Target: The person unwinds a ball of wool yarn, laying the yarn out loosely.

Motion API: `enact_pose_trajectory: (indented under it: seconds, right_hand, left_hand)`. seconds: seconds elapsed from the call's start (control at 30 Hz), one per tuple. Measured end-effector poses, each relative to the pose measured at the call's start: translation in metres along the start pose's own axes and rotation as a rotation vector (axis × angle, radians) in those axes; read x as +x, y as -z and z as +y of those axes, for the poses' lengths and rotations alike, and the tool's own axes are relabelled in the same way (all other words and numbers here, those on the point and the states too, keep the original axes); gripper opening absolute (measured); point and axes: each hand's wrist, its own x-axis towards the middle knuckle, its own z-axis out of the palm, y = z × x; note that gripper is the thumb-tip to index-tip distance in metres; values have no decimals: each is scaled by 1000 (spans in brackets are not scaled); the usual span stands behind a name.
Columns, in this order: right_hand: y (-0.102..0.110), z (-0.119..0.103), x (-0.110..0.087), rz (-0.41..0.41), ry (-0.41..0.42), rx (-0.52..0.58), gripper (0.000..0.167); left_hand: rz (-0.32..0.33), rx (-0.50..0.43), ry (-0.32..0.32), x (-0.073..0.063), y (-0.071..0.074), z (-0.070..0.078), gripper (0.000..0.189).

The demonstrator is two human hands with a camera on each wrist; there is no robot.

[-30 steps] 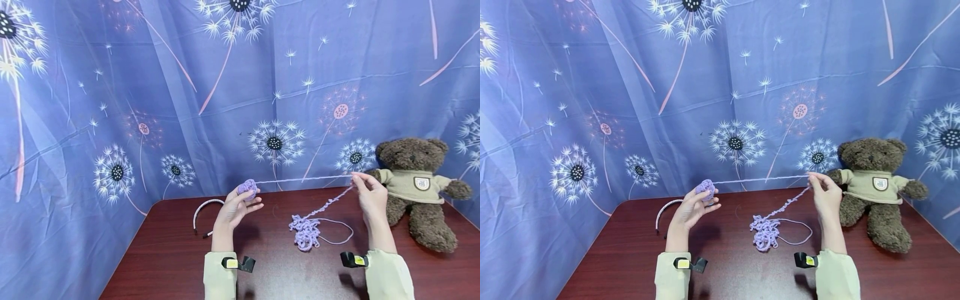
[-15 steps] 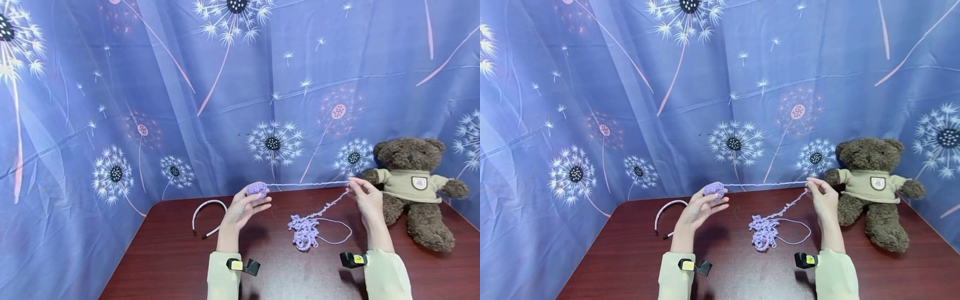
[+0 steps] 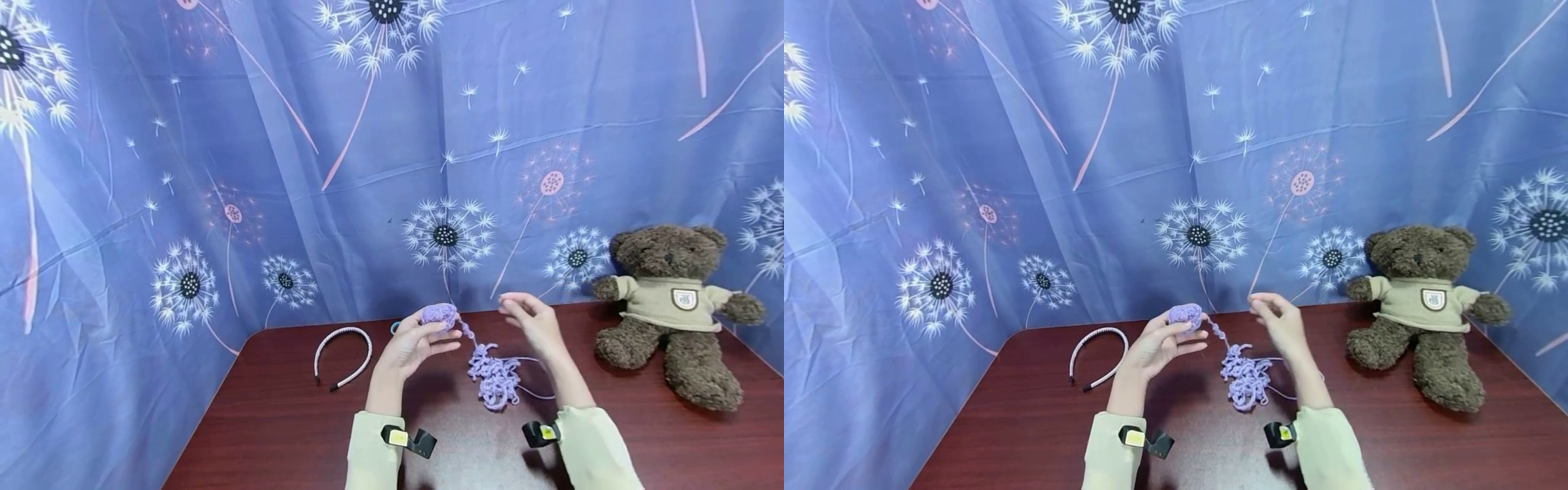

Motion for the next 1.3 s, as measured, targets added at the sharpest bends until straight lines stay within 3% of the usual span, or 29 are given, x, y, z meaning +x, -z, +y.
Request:
enact_pose_trajectory:
  seconds: [0.07,0.23,0.43,0.63,0.93,1.17,1.3]
  right_hand:
    - [-16,-4,-3,-81,8,-36,37]
    - [-44,-9,-12,-240,12,-145,37]
    - [-43,-10,-14,-303,-17,-262,33]
    - [-31,-15,-11,-299,-32,-278,30]
    - [-13,-21,-7,-159,0,-225,30]
    - [4,-27,-4,-100,-22,-169,9]
    - [12,-28,-4,-84,-28,-135,12]
  left_hand:
    - [-14,19,21,1,-2,-1,31]
    - [-35,55,57,3,-6,-4,35]
    - [-29,68,74,2,-6,-4,33]
    - [-26,56,63,2,-4,-3,32]
    - [28,91,59,2,1,-2,28]
    - [61,114,67,2,5,-2,26]
    - [66,96,60,2,7,-1,26]
